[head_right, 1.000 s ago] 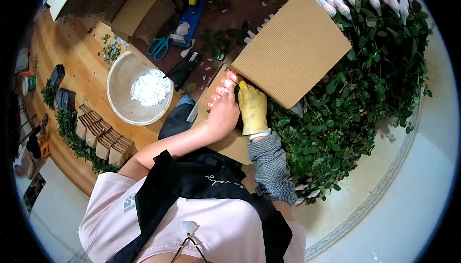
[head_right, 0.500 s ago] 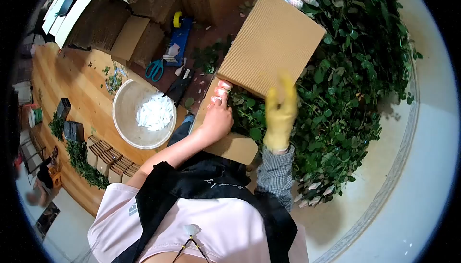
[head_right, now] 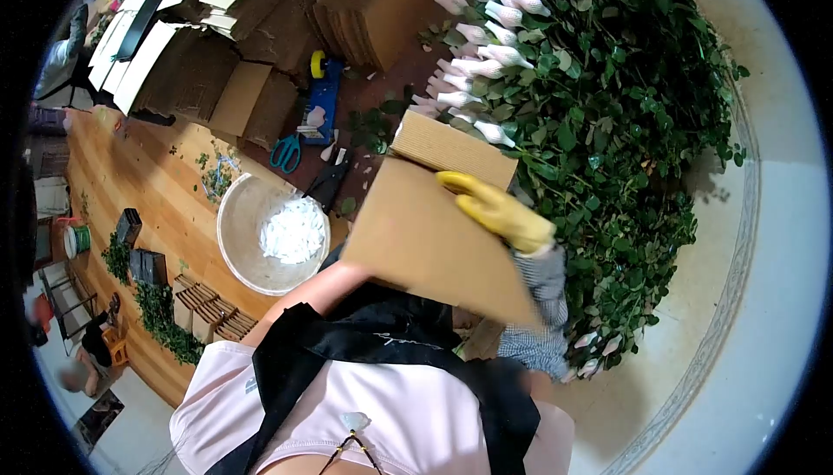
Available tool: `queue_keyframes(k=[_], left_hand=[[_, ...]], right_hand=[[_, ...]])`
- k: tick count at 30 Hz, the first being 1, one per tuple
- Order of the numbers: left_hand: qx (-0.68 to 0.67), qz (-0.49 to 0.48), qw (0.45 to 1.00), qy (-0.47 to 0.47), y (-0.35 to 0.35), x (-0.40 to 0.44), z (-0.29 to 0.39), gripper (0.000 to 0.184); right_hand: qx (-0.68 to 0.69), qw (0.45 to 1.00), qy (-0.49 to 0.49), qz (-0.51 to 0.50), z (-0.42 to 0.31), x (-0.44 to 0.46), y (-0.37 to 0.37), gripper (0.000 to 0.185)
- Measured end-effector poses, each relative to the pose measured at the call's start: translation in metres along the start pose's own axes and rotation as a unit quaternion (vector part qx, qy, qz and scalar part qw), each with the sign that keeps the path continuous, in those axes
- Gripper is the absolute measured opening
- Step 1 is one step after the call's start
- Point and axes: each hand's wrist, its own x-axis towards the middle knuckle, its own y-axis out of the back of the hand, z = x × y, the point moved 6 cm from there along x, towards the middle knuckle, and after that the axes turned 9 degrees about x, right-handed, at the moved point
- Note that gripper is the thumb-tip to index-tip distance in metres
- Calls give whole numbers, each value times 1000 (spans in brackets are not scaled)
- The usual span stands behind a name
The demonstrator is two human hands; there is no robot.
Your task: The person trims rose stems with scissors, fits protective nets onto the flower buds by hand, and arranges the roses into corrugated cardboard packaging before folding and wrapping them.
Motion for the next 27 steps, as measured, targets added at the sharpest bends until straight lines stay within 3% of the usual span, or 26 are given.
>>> queue_keyframes(k=[1, 2, 3, 4, 5, 6, 7, 9, 12, 13, 15, 16, 18, 22, 24, 25, 26, 27], left_hand=[[13, 32, 999, -16, 2, -3, -3, 28], [-210, 16, 977, 42, 1, -5, -14, 29], [-419, 4, 902, 101, -1, -9, -27, 30], [-412, -37, 909, 56, 6, -6, -40, 33], [-405, -77, 911, 11, 12, -5, -53, 37], [-283, -226, 932, -16, 8, -18, -72, 41], [-194, -334, 920, 63, 60, -18, -100, 39], [-131, -238, 950, 152, 115, -16, -170, 33], [3, 7, 928, 372, 168, 0, -267, 46], [3, 7, 928, 373, 156, 1, -284, 46], [170, 224, 919, 276, 146, 8, -292, 55], [169, 131, 928, 304, 123, 12, -293, 60], [265, 122, 909, 298, 117, 14, -284, 49], [234, 38, 910, 340, 126, 14, -277, 42], [235, 82, 909, 334, 135, 14, -274, 35], [173, 167, 910, 337, 148, 8, -272, 27], [234, 227, 900, 290, 164, 3, -264, 20], [171, 262, 907, 283, 187, -2, -250, 19]], right_hand=[[-63, 998, -16, 10, 9, 16, -6, 48], [-122, 992, -31, 17, 18, 30, -12, 47], [-148, 987, -68, -4, 28, 43, -18, 46], [-124, 989, -74, 17, 33, 45, -21, 49], [-228, 973, -42, 4, 32, 44, -24, 56], [-327, 945, -11, -6, 30, 42, -31, 62], [-432, 901, -43, -10, 44, 43, -43, 71], [-580, 802, -145, 0, 59, 40, -75, 91], [-588, 789, -174, 31, 74, 45, -79, 93], [-588, 789, -174, 31, 77, 44, -80, 93], [-579, 800, -153, 47, 79, 43, -77, 92], [-580, 798, -157, 52, 76, 41, -75, 92], [-573, 804, -151, 48, 71, 42, -77, 90], [-561, 814, -130, 67, 64, 40, -77, 88], [-559, 815, -128, 81, 62, 38, -76, 89], [-559, 817, -118, 77, 58, 38, -76, 90], [-559, 819, -110, 74, 57, 37, -76, 91], [-552, 822, -118, 81, 62, 36, -75, 91]])
